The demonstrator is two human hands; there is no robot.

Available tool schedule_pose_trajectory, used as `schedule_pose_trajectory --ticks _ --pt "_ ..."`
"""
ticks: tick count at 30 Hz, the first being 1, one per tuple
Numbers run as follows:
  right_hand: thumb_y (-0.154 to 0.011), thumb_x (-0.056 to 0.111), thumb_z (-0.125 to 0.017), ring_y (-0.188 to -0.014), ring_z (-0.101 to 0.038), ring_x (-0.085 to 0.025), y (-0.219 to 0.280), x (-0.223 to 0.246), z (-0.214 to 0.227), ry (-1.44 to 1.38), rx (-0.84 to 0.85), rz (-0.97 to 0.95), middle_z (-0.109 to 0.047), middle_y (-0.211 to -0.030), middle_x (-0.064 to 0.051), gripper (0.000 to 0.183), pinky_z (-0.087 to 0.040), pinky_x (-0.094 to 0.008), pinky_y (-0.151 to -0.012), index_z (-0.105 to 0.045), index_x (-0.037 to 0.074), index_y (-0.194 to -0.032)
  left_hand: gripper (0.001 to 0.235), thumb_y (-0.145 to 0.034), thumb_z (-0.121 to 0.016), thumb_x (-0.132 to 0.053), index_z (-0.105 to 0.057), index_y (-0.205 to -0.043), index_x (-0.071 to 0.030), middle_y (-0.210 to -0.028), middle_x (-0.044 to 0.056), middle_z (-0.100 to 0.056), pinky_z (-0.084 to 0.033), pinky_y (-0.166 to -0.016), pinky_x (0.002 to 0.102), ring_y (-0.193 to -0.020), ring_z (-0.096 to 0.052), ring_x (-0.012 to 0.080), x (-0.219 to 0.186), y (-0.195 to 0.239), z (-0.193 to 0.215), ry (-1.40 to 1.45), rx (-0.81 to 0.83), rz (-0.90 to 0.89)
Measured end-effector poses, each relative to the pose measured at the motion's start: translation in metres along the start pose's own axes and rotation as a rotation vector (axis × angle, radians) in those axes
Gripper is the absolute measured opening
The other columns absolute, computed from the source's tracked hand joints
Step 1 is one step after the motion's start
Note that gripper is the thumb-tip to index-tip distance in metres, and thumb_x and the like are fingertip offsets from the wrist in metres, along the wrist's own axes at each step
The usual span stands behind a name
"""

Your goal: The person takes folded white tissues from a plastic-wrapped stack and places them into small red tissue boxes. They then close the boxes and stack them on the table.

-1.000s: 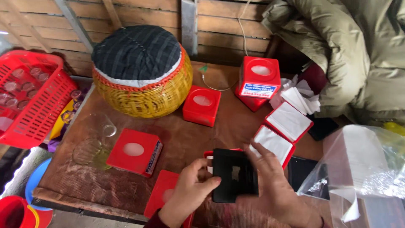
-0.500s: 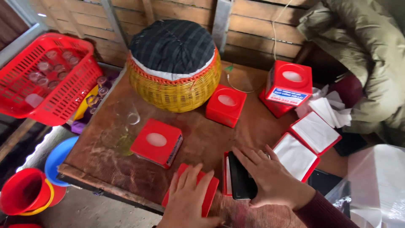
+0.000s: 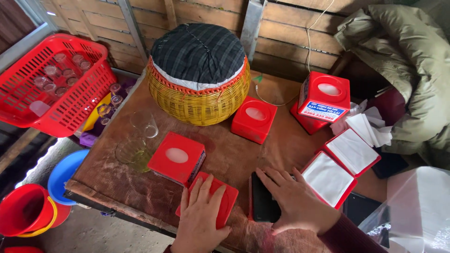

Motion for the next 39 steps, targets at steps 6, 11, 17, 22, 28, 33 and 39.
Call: schedule_pose_trajectory --ticks 6,11,17,22,28,33,39 --pt "-0.038 0.062 -0.098 -0.127 -0.029 -0.033 -0.003 0.006 0.004 -0.060 -0.109 -0.025 -0.027 -0.143 -0.012 0.145 -0.021 -0.058 -0.099 -0.015 0.012 -0.146 0.079 -0.061 -0.081 -0.040 -0.050 -0.127 -0.010 -0.141 0.019 -0.035 -0.020 -0.102 0.056 -0.130 -0.028 0.0395 -0.036 -0.002 0.013 0.147 -0.106 -0.151" --pt "-0.034 0.068 -0.103 -0.123 -0.032 -0.041 0.025 0.017 -0.006 -0.002 -0.198 0.006 -0.028 -0.140 -0.020 0.155 -0.032 -0.053 -0.092 -0.016 0.007 -0.146 0.068 -0.073 -0.069 -0.028 -0.045 -0.131 0.000 -0.139 0.022 -0.039 -0.031 -0.105 0.043 -0.129 -0.038 0.0341 -0.067 0.004 -0.015 0.635 -0.082 -0.312" --pt "-0.036 0.075 -0.079 -0.121 -0.043 -0.030 0.072 0.009 -0.012 0.010 -0.585 -0.210 -0.039 -0.135 -0.010 0.134 -0.036 -0.042 -0.091 -0.030 0.012 -0.143 0.090 -0.067 -0.071 -0.044 -0.033 -0.134 0.002 -0.129 0.023 -0.046 -0.034 -0.102 0.039 -0.122 -0.045 0.0340 -0.085 -0.010 -0.014 0.874 -0.042 -0.227" --pt "-0.089 0.062 -0.026 -0.131 -0.041 -0.021 0.105 0.014 -0.014 0.082 -0.781 -0.221 -0.038 -0.145 -0.009 0.073 -0.028 -0.035 -0.102 -0.031 0.013 -0.144 0.088 -0.055 -0.081 -0.025 -0.041 -0.133 -0.013 -0.128 0.003 -0.057 -0.037 -0.102 0.025 -0.119 -0.050 0.0092 -0.101 -0.019 -0.038 1.303 0.360 0.070" --pt "-0.093 0.052 -0.025 -0.133 -0.039 -0.024 0.126 0.016 0.013 -0.038 -0.901 -0.265 -0.039 -0.144 -0.012 0.065 -0.023 -0.042 -0.111 -0.034 0.010 -0.141 0.092 -0.057 -0.079 -0.028 -0.035 -0.134 -0.007 -0.133 0.011 -0.052 -0.034 -0.105 0.030 -0.126 -0.047 0.0162 -0.125 -0.024 -0.013 1.287 0.286 -0.127" --pt "-0.073 0.064 -0.045 -0.132 -0.039 -0.028 0.132 0.005 0.013 -0.161 -0.908 -0.268 -0.041 -0.142 -0.011 0.086 -0.025 -0.043 -0.108 -0.036 0.011 -0.141 0.092 -0.051 -0.078 -0.020 -0.039 -0.134 -0.016 -0.124 0.004 -0.060 -0.039 -0.100 0.026 -0.117 -0.056 0.0119 -0.114 -0.026 -0.003 1.054 0.317 0.085" --pt "-0.067 0.044 -0.057 -0.121 -0.052 -0.020 0.142 -0.054 0.004 -1.332 -0.882 -0.455 -0.056 -0.129 -0.013 0.077 -0.034 -0.033 -0.101 -0.049 0.004 -0.133 0.089 -0.061 -0.075 -0.040 -0.038 -0.135 -0.006 -0.125 0.009 -0.057 -0.042 -0.098 0.030 -0.114 -0.054 0.0155 -0.129 -0.033 0.039 1.294 0.327 -0.233"
Point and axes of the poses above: each hand's wrist, its own y-axis away from the middle knuckle, its own z-axis out of the back of the hand, x = y × z, the point moved 10 cm from there along -y, towards the middle knuckle
